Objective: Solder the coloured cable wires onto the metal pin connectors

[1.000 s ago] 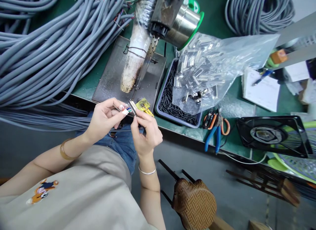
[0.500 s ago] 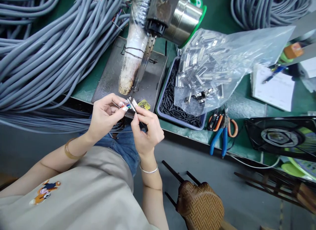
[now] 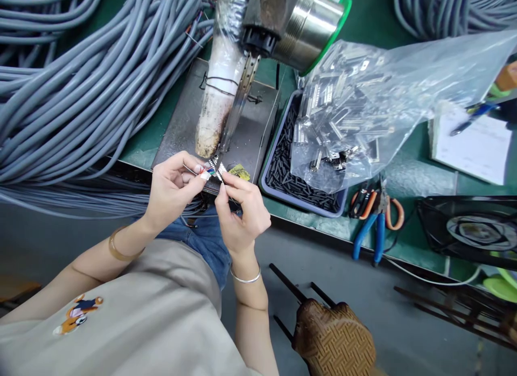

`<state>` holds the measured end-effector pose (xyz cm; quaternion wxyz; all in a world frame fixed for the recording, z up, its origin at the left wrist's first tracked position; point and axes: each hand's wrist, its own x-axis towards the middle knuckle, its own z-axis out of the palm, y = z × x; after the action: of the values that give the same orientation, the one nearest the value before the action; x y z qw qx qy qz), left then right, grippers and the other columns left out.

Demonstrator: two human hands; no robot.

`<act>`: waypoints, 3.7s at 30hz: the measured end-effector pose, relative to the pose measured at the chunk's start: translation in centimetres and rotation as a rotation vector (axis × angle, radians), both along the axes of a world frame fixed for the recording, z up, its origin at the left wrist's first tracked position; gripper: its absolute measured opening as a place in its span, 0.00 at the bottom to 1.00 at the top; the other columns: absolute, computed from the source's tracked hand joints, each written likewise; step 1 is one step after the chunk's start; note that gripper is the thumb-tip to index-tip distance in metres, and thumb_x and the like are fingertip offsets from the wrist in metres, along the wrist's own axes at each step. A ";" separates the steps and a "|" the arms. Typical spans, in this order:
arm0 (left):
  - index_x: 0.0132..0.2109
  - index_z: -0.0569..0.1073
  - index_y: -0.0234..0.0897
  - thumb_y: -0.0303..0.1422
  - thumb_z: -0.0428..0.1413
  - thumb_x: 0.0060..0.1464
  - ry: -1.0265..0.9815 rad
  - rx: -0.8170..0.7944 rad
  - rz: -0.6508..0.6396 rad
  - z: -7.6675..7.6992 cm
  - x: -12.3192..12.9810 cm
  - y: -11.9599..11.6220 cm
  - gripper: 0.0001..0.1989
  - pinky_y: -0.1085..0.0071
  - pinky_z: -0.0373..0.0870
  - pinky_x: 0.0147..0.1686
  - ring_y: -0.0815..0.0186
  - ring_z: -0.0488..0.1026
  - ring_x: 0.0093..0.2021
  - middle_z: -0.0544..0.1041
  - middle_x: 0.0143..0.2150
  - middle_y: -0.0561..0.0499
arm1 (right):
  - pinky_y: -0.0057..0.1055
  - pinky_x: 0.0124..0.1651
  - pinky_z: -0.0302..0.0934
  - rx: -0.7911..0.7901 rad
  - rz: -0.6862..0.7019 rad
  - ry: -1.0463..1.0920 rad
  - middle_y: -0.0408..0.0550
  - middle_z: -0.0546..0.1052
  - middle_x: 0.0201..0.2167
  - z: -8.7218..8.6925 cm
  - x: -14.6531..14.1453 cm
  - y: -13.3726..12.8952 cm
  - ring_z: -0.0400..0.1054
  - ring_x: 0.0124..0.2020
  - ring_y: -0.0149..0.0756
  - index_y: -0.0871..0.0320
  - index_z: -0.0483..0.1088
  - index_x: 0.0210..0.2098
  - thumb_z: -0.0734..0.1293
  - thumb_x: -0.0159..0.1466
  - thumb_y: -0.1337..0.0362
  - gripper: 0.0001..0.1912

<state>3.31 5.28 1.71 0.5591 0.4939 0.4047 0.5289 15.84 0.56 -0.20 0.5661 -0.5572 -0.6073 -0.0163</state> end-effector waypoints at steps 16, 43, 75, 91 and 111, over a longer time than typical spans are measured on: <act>0.30 0.69 0.35 0.29 0.63 0.48 -0.038 -0.118 -0.067 0.4 -0.5 -0.1 0.09 0.82 0.61 0.20 0.79 0.63 0.22 0.75 0.32 0.54 | 0.33 0.45 0.78 -0.005 0.018 -0.042 0.45 0.84 0.42 -0.2 0.1 -0.9 0.81 0.41 0.34 0.54 0.72 0.37 0.72 0.63 0.73 0.08; 0.28 0.73 0.35 0.27 0.62 0.48 0.182 -0.017 -0.101 0.3 -1.1 0.4 0.05 0.79 0.62 0.23 0.73 0.69 0.28 0.74 0.29 0.52 | 0.29 0.45 0.76 -0.014 0.039 -0.163 0.44 0.84 0.41 0.5 0.6 -0.4 0.81 0.40 0.32 0.54 0.72 0.39 0.73 0.62 0.74 0.10; 0.31 0.73 0.34 0.25 0.61 0.46 -0.064 -0.191 -0.382 1.4 -2.6 -2.8 0.04 0.80 0.55 0.21 0.78 0.57 0.21 0.67 0.23 0.58 | 0.22 0.27 0.61 -0.213 0.118 -0.214 0.38 0.81 0.29 3.8 0.2 -3.6 0.67 0.22 0.23 0.51 0.79 0.48 0.72 0.66 0.70 0.12; 0.40 0.72 0.34 0.36 0.66 0.57 -0.200 -0.192 -0.485 -0.1 -3.4 -2.4 0.13 0.77 0.76 0.31 0.72 0.75 0.27 0.75 0.29 0.53 | 0.29 0.26 0.52 0.019 0.143 -0.543 0.36 0.69 0.19 2.2 1.1 -3.9 0.55 0.19 0.26 0.58 0.76 0.46 0.71 0.66 0.71 0.09; 0.35 0.72 0.33 0.34 0.67 0.53 -0.128 -0.175 -0.345 0.3 -2.8 -1.8 0.12 0.84 0.62 0.16 0.80 0.64 0.18 0.73 0.26 0.56 | 0.32 0.43 0.78 -0.042 -0.009 -0.147 0.43 0.84 0.39 1.8 0.9 -3.6 0.82 0.41 0.35 0.55 0.74 0.41 0.72 0.64 0.72 0.08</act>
<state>0.54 3.47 2.04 0.7070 0.4707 0.3222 0.4182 16.77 -3.03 1.57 0.5080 -0.5690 -0.6450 -0.0471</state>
